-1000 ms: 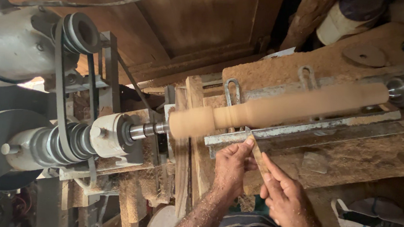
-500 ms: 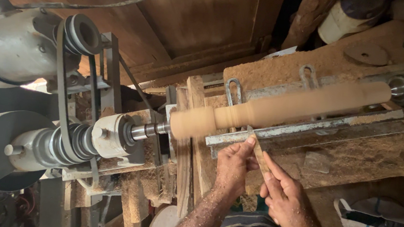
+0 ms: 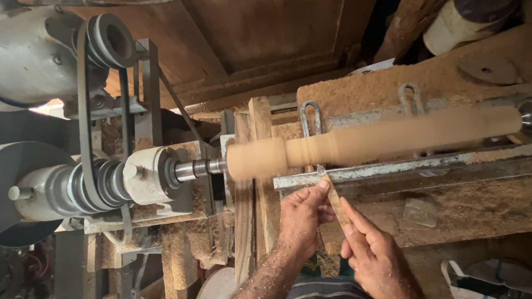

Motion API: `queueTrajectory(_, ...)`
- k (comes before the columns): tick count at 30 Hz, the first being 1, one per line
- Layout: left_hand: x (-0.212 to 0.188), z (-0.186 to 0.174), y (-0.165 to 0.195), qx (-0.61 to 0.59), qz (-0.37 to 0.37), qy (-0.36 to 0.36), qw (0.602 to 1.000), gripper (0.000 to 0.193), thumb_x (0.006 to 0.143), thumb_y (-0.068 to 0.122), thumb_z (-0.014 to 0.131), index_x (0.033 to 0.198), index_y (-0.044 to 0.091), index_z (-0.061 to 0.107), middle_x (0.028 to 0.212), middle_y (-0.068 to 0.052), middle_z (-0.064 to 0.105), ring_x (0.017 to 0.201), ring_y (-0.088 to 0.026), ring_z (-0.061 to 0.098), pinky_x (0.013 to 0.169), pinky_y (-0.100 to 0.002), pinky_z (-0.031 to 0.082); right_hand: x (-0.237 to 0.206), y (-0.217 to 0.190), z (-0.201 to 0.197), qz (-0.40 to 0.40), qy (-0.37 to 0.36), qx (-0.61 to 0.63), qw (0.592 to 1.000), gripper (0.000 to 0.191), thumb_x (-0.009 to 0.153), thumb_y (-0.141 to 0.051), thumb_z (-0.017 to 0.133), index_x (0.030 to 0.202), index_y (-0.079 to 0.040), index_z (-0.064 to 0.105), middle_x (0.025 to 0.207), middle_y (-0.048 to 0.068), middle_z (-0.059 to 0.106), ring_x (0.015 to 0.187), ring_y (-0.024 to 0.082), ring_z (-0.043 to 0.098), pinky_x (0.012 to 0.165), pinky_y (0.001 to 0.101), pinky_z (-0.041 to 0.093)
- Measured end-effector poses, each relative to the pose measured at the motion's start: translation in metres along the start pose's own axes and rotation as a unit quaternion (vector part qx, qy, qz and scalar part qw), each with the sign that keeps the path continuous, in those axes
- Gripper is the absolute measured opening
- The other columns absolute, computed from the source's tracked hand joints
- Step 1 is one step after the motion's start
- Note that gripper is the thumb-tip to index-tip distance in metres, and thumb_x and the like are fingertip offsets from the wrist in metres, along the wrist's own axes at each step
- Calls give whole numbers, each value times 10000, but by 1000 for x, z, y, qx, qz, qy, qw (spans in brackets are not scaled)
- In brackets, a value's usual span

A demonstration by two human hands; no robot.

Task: The person uses a wooden chisel to shape a cylindrical wooden blank mounted on a lathe. They repeatedly apply the tool to the spinning wood, removing shavings and forming a tapered profile along the length of the piece.

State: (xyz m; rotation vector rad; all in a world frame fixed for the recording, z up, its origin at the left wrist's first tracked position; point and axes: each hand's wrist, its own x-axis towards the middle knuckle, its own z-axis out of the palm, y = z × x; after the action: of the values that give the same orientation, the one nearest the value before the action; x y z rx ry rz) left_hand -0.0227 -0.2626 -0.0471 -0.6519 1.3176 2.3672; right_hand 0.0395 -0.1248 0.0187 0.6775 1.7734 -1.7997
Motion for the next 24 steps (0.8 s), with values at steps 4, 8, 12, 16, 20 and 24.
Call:
queueTrajectory(4, 0, 5, 1, 15, -9, -3, 1000, 291, 962, 275, 728, 813, 26, 719, 710, -64, 716, 583, -115, 637, 561, -268, 542, -7, 1, 13, 7, 39, 31, 999, 552, 1011, -290, 530, 1557, -299, 451, 726, 52, 522, 459, 93, 369, 345, 254, 314)
queueTrajectory(8, 0, 11, 0, 25, -18, -14, 999, 286, 956, 283, 727, 822, 31, 729, 723, -55, 720, 599, -123, 643, 579, -284, 550, -10, 1, 20, 16, 68, 68, 995, 534, 1020, -288, 517, 1547, -300, 433, 739, 48, 503, 458, 93, 354, 345, 253, 294)
queueTrajectory(12, 1, 13, -2, 53, -28, -29, 998, 292, 966, 291, 723, 828, 34, 724, 727, -52, 718, 611, -119, 647, 586, -283, 550, -12, 7, 20, 21, 93, 75, 993, 541, 1021, -279, 520, 1556, -313, 444, 743, 62, 501, 472, 91, 372, 354, 252, 306)
queueTrajectory(16, 0, 14, -5, 58, -22, -56, 996, 290, 978, 287, 711, 832, 37, 728, 726, -48, 716, 612, -110, 643, 592, -275, 545, -15, 14, 21, 14, 99, 109, 989, 547, 1011, -282, 520, 1550, -318, 435, 743, 58, 499, 457, 95, 351, 346, 255, 290)
queueTrajectory(20, 2, 18, -6, 53, -24, -42, 997, 268, 973, 267, 715, 830, 40, 728, 733, -41, 716, 602, -113, 638, 590, -281, 538, -13, 15, 21, 8, 99, 131, 986, 553, 1020, -265, 524, 1565, -303, 438, 744, 62, 488, 468, 76, 366, 352, 241, 295)
queueTrajectory(24, 1, 18, -5, 34, -28, -44, 998, 278, 977, 271, 709, 825, 39, 725, 730, -45, 719, 606, -114, 649, 598, -281, 551, -11, 10, 16, 17, 94, 99, 991, 547, 1020, -279, 514, 1560, -306, 430, 746, 55, 493, 445, 81, 332, 334, 246, 287)
